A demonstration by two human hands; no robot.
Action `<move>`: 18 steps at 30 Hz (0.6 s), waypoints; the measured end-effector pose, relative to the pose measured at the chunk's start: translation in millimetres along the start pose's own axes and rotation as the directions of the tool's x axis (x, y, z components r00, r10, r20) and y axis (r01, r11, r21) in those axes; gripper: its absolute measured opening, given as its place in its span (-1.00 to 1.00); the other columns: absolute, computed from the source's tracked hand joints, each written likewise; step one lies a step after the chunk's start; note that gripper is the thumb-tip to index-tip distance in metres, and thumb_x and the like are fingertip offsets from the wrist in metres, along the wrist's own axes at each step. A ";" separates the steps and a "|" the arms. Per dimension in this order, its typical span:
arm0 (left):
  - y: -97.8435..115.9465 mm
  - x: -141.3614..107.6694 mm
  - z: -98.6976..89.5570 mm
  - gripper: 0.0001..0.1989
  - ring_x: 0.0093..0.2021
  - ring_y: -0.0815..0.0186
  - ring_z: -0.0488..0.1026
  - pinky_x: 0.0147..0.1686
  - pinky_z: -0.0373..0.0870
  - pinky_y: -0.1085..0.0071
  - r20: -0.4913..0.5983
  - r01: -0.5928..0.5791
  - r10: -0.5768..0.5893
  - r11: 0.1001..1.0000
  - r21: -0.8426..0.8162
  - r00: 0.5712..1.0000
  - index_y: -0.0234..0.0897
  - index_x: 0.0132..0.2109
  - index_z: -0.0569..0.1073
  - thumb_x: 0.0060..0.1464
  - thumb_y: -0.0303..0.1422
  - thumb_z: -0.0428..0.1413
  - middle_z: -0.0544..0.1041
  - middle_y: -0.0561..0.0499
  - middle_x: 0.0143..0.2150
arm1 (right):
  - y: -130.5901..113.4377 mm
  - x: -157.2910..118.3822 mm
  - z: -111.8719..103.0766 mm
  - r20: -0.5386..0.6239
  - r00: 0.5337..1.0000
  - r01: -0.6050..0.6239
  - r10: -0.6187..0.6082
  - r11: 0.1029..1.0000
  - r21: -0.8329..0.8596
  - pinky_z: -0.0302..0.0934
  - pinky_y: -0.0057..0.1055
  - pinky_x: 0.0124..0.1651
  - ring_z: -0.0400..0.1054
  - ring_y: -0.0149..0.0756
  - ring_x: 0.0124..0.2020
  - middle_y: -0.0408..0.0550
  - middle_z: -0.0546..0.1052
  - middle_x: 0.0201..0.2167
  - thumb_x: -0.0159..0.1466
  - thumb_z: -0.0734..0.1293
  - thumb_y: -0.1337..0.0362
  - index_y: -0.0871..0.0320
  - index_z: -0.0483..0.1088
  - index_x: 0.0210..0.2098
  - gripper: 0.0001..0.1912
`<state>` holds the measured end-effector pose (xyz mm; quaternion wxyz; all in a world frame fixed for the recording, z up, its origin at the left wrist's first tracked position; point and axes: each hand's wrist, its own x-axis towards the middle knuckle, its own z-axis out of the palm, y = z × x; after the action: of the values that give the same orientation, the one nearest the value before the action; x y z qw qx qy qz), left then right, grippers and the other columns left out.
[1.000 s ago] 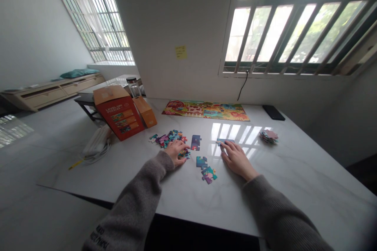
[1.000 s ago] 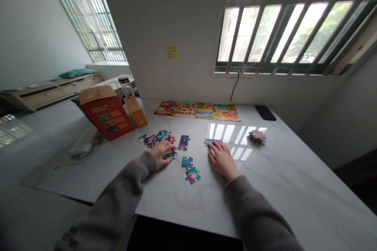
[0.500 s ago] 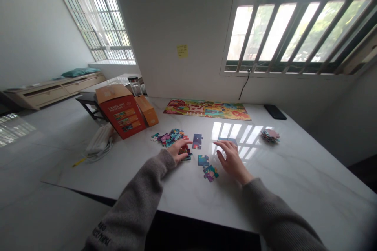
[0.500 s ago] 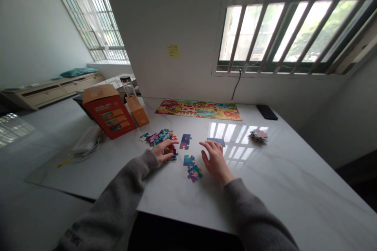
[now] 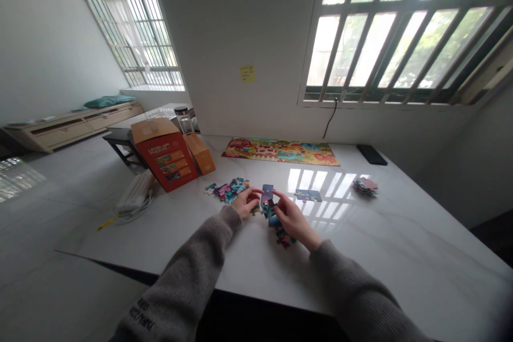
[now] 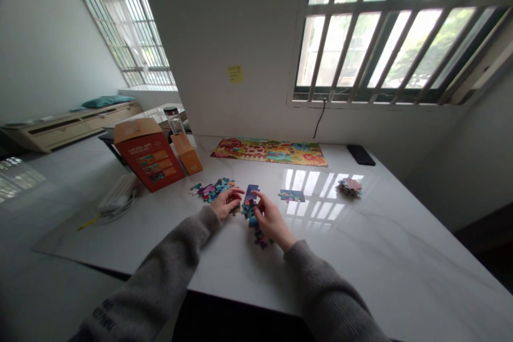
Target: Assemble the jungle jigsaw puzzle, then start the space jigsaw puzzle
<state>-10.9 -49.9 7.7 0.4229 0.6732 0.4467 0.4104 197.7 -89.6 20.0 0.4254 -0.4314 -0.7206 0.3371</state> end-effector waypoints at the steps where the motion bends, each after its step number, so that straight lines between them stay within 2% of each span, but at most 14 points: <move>1: -2.4 1.9 -2.2 -0.72 -0.24 0.35 0.48 -0.12 0.46 0.38 -0.039 0.023 -0.023 1.000 -0.001 0.999 -0.29 -0.01 0.47 0.10 -0.48 0.08 0.50 0.00 -0.27 | 1.8 -0.1 -3.2 -0.015 1.000 -0.021 0.022 1.000 0.020 0.15 -0.44 -0.40 0.18 -0.38 -0.50 -0.26 0.28 -0.53 0.30 0.22 0.25 0.13 0.34 0.18 -0.54; 5: -10.3 6.2 -10.4 -0.62 -0.24 0.36 0.47 -0.14 0.48 0.40 -0.145 0.084 -0.093 0.994 -0.062 0.985 -0.32 -0.06 0.49 -0.06 -0.60 0.05 0.51 -0.02 -0.22 | 6.7 -1.3 -13.5 -0.025 0.996 -0.083 0.087 0.988 0.129 0.15 -0.43 -0.42 0.20 -0.37 -0.51 -0.26 0.28 -0.54 0.29 0.23 0.18 0.13 0.42 0.05 -0.63; 10: -12.8 5.9 -12.5 -0.52 -0.29 0.39 0.47 -0.14 0.51 0.37 -0.116 0.138 -0.146 0.988 -0.074 0.982 -0.34 0.00 0.50 -0.12 -0.64 0.03 0.50 -0.01 -0.25 | 11.6 -2.5 -16.5 -0.072 0.993 -0.083 0.097 0.980 0.181 0.12 -0.44 -0.42 0.19 -0.38 -0.50 -0.27 0.27 -0.53 0.25 0.28 0.18 0.13 0.37 -0.05 -0.70; 14: -10.5 3.5 -12.5 -0.54 -0.17 0.32 0.52 -0.04 0.49 0.32 -0.101 0.088 -0.081 0.994 0.070 0.992 -0.34 -0.05 0.53 -0.13 -0.66 0.03 0.55 -0.07 -0.17 | 11.4 -2.7 -17.4 -0.090 0.991 -0.087 0.102 0.983 0.161 0.11 -0.43 -0.40 0.20 -0.37 -0.48 -0.24 0.32 -0.49 0.26 0.28 0.18 0.13 0.36 -0.05 -0.71; 16: -9.1 1.8 -14.3 -0.60 -0.16 0.29 0.52 -0.02 0.48 0.31 -0.075 0.040 -0.028 0.986 0.163 0.997 -0.33 -0.09 0.56 -0.10 -0.64 0.05 0.57 -0.08 -0.17 | 11.2 -3.0 -18.2 -0.095 0.990 -0.089 0.105 0.983 0.160 0.11 -0.41 -0.40 0.20 -0.36 -0.48 -0.24 0.33 -0.49 0.26 0.28 0.19 0.14 0.36 -0.05 -0.71; 18: -8.4 0.4 -18.0 -0.67 -0.19 0.29 0.52 -0.06 0.49 0.32 -0.073 0.009 0.005 0.982 0.188 0.997 -0.32 -0.12 0.58 -0.05 -0.59 0.10 0.56 -0.09 -0.18 | 11.7 -3.4 -19.1 -0.100 0.989 -0.088 0.105 0.983 0.163 0.12 -0.41 -0.39 0.22 -0.36 -0.48 -0.24 0.34 -0.49 0.26 0.28 0.18 0.13 0.36 -0.05 -0.71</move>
<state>-29.6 -43.8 5.5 0.3413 0.6943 0.4993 0.3901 219.8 -85.7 16.9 0.4796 -0.4485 -0.6457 0.3897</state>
